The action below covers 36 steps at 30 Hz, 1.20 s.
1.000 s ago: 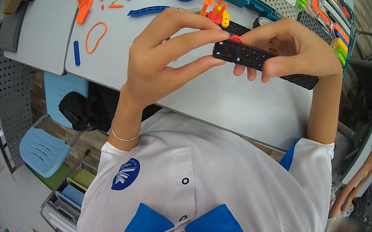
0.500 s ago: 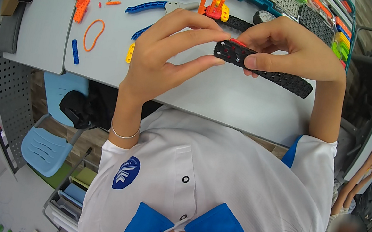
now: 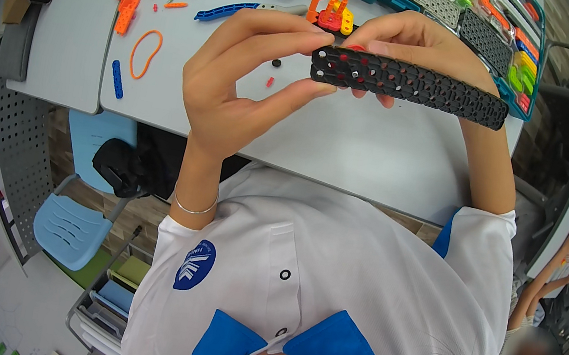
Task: The person assembles a small wheeled vehicle from a construction toy kit. They connect a red gear to a black beam, attach orange and yellow supports, and then affix two blue wheels to the ends of the beam.
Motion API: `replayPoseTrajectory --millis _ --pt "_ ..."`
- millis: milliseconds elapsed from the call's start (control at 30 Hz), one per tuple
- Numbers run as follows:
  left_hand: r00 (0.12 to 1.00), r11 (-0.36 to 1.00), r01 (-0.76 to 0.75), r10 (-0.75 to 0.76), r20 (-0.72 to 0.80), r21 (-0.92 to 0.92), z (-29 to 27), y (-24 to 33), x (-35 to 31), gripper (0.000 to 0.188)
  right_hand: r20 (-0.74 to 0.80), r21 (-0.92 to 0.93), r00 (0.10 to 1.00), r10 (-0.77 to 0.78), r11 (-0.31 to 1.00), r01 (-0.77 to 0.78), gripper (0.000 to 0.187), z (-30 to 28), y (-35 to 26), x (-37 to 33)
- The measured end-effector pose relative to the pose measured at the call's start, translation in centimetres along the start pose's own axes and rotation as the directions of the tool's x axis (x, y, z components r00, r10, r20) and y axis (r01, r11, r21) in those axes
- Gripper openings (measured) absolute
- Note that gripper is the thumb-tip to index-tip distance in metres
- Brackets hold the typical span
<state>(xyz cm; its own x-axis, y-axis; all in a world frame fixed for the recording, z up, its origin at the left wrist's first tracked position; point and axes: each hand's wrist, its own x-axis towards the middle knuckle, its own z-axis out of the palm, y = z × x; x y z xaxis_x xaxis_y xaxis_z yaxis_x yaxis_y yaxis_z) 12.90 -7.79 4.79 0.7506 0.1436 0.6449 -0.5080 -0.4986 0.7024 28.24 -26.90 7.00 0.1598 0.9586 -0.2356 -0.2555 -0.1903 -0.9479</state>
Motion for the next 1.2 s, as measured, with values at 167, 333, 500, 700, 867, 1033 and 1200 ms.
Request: replayPoseTrajectory --millis 167,333,500,700,867,1033,1200 --pt "1.000 1.000 -0.012 0.012 -0.024 0.000 -0.2 -0.2 -0.3 0.042 0.049 0.005 0.993 -0.110 0.994 0.109 0.034 -0.7 0.7 0.5" --pt "1.000 0.999 -0.021 0.021 -0.001 0.036 -0.4 -0.2 -0.1 0.042 -0.044 0.023 0.998 -0.035 0.999 0.036 0.035 -0.5 -0.4 -0.1" --pt "0.994 0.998 0.021 -0.028 0.110 0.067 -0.7 0.3 -0.2 0.042 -0.025 -0.046 0.999 -0.029 0.999 0.028 0.049 -0.4 -1.6 -1.2" --pt "0.984 0.998 0.025 -0.035 0.173 0.062 -0.1 0.1 -0.7 0.042 -0.107 -0.311 0.983 0.149 0.934 -0.176 0.043 0.9 -3.7 -1.9" --pt "0.983 0.998 -0.001 -0.010 0.184 0.056 -0.1 0.7 -0.3 0.042 -0.136 -0.240 0.991 -0.012 0.971 -0.021 0.036 1.0 -1.6 -1.9" --pt "0.976 0.994 0.109 -0.111 0.186 0.021 -0.5 0.4 -0.3 0.038 -0.185 -0.322 0.982 -0.034 0.946 -0.028 0.030 2.2 -2.5 -2.0" --pt "0.865 0.752 0.485 -0.489 0.117 -0.446 1.2 1.0 -1.3 0.031 -0.272 -0.516 0.929 -0.253 0.853 0.081 0.027 3.5 -1.3 -2.2"
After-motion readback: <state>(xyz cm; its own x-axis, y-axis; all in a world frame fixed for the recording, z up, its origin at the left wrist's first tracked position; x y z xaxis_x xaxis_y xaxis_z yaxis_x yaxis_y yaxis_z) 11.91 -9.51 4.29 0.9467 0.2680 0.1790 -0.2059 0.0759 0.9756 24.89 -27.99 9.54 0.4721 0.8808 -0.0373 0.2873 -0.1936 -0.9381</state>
